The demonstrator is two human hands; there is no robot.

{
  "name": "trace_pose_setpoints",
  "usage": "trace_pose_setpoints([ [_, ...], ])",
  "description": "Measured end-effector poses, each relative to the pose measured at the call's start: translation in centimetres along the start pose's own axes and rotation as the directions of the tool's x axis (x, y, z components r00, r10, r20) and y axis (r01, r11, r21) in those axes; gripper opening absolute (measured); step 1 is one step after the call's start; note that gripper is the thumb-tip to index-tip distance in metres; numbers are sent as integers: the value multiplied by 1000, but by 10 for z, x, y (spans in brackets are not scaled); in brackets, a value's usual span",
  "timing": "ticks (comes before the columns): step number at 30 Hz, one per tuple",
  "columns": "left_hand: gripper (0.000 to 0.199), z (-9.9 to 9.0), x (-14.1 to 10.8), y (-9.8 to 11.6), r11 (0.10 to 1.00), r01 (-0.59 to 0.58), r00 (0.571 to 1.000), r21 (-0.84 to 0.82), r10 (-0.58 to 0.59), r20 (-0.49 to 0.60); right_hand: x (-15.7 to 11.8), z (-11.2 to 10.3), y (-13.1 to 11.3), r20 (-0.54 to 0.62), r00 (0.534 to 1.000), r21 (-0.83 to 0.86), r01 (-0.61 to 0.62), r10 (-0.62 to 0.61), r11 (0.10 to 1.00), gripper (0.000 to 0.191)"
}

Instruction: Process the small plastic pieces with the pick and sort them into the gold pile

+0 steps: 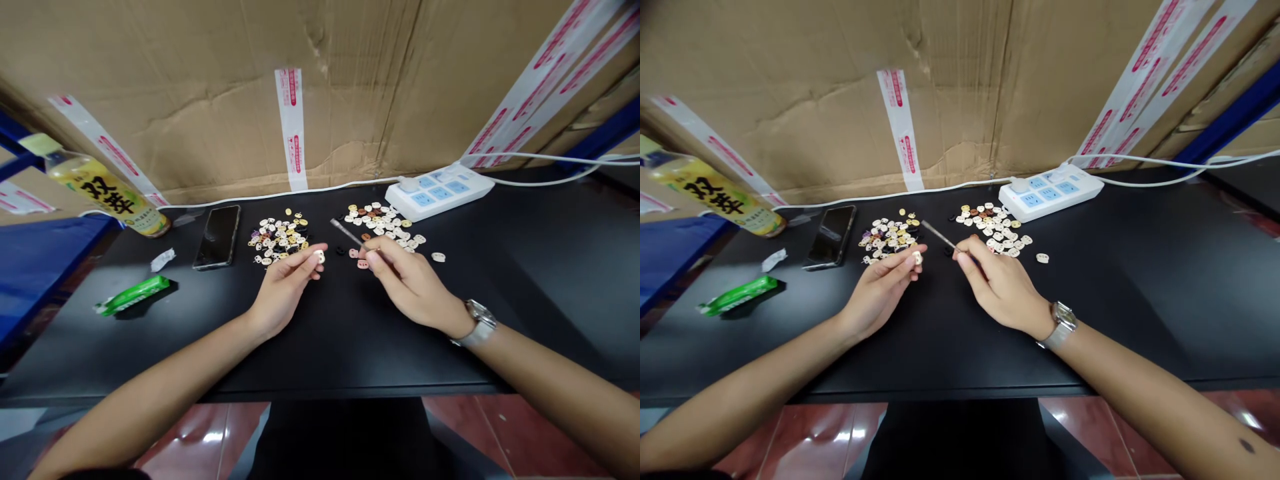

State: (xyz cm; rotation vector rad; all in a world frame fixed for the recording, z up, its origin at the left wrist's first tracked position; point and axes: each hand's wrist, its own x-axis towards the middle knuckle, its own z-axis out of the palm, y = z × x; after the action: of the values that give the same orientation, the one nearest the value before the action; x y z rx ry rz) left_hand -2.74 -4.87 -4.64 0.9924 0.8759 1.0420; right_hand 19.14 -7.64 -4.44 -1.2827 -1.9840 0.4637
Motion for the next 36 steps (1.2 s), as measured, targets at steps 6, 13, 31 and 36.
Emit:
trace_pose_setpoints([
  [6,19,-1,-3,3,988,85,985,129,-102,137,6,1,3,116,993,285,-68,36,956,22],
  [13,16,0,-3,6,975,65,982,211,-100,161,3,5,-8,224,975,277,-68,4,958,14],
  [31,11,-4,-3,5,898,-66,898,436,-137,418,2,8,-10,335,940,369,-187,57,911,12],
  [36,11,-3,-4,6,918,-9,898,396,-166,407,2,7,-9,348,936,390,-195,52,900,14],
])
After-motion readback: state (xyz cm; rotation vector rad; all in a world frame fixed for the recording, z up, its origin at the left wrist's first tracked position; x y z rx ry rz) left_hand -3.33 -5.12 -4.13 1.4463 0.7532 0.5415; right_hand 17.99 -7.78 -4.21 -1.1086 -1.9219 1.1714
